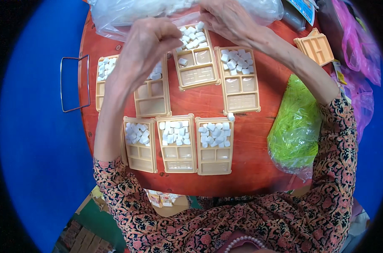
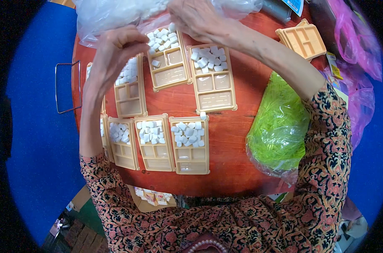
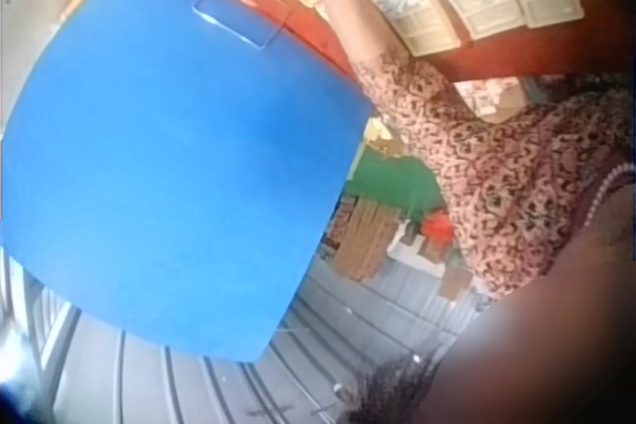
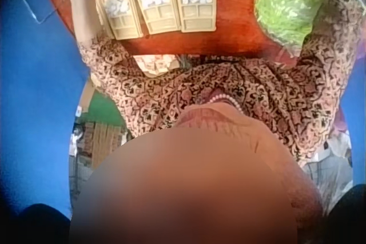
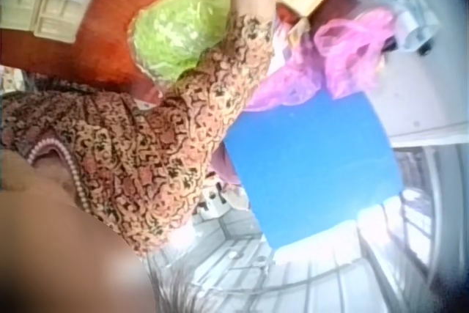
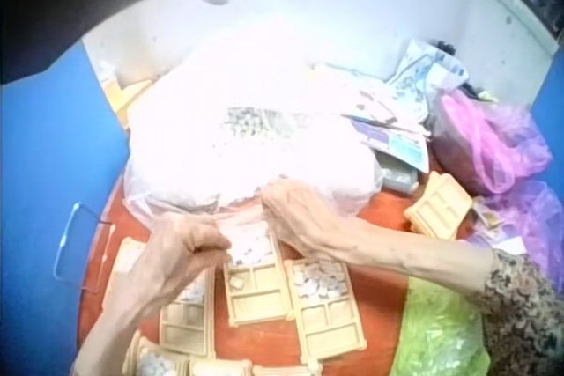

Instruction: Packaging small white foam blocks into yellow plastic trays at a workshop table.

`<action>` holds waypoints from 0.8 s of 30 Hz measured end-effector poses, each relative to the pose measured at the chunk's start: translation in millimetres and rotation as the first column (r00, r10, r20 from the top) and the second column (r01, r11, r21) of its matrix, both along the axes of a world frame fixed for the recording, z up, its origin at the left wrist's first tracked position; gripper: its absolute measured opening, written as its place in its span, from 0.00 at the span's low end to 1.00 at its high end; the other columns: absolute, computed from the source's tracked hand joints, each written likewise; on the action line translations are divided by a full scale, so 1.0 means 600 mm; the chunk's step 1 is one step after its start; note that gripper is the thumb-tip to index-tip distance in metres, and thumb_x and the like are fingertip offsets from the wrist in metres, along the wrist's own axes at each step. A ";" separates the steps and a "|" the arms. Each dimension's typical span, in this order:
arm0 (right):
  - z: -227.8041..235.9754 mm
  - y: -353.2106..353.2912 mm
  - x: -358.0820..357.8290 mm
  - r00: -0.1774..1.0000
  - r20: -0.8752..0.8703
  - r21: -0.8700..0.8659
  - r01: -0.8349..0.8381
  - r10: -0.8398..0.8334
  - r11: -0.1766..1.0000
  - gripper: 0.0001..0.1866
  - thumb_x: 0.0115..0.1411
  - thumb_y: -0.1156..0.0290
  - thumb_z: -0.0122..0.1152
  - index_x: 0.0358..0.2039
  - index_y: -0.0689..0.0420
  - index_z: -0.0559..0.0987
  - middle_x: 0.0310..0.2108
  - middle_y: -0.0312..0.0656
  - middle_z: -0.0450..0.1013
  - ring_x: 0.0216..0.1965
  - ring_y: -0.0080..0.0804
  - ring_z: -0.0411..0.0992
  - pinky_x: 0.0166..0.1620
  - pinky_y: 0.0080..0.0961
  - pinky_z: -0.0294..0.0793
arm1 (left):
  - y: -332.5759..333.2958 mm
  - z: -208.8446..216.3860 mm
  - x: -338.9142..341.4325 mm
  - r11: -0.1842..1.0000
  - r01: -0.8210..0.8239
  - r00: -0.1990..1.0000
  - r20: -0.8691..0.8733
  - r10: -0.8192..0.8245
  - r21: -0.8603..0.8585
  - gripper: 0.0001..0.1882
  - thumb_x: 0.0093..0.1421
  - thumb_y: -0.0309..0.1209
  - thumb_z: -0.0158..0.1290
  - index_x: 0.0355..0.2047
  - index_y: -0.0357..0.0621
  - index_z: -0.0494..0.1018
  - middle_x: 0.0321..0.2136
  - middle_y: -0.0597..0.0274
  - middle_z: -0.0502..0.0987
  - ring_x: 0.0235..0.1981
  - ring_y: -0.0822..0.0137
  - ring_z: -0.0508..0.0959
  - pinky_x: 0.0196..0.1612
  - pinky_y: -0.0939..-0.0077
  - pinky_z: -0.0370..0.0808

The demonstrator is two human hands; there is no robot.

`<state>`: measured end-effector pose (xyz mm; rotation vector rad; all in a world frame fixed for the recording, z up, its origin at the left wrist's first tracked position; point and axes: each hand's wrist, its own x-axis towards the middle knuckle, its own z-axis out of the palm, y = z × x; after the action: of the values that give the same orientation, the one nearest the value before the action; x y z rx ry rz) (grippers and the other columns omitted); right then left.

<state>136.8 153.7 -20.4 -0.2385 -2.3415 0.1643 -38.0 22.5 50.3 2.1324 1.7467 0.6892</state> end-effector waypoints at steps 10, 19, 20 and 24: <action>-0.003 0.020 -0.023 0.978 0.192 -0.069 0.102 -0.087 0.992 0.04 0.51 0.76 0.50 0.25 0.64 0.69 0.25 0.52 0.67 0.30 0.50 0.69 0.35 0.40 0.69 | -0.031 -0.036 0.036 0.976 0.157 0.963 -0.198 -0.186 -0.152 0.04 0.50 0.21 0.53 0.24 0.30 0.73 0.23 0.48 0.72 0.26 0.50 0.74 0.30 0.62 0.70; -0.009 0.019 0.001 0.967 0.237 -0.323 -0.011 0.092 0.946 0.05 0.53 0.75 0.54 0.26 0.64 0.73 0.23 0.51 0.70 0.29 0.47 0.72 0.34 0.37 0.71 | -0.066 -0.034 0.044 0.963 0.221 0.963 -0.124 -0.241 -0.153 0.05 0.40 0.16 0.53 0.18 0.29 0.68 0.23 0.47 0.71 0.25 0.52 0.76 0.29 0.62 0.73; -0.011 0.019 0.011 0.968 0.235 -0.327 -0.009 0.090 0.945 0.05 0.53 0.75 0.54 0.26 0.64 0.73 0.23 0.51 0.70 0.29 0.47 0.72 0.34 0.37 0.71 | -0.067 -0.031 0.043 0.960 0.200 0.978 -0.017 -0.207 -0.197 0.04 0.42 0.17 0.54 0.20 0.30 0.69 0.23 0.48 0.72 0.25 0.53 0.76 0.29 0.63 0.73; 0.040 -0.023 0.029 0.992 0.122 -0.559 0.034 0.042 0.828 0.04 0.49 0.77 0.59 0.25 0.64 0.74 0.21 0.49 0.71 0.29 0.42 0.73 0.32 0.34 0.72 | -0.067 -0.034 0.028 0.991 0.081 0.992 0.110 -0.069 -0.104 0.04 0.48 0.18 0.56 0.25 0.31 0.74 0.22 0.50 0.73 0.25 0.55 0.76 0.29 0.63 0.72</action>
<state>154.2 140.1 3.4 -0.5450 -2.3670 0.8733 -21.2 -18.0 29.7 2.0389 1.6030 0.6590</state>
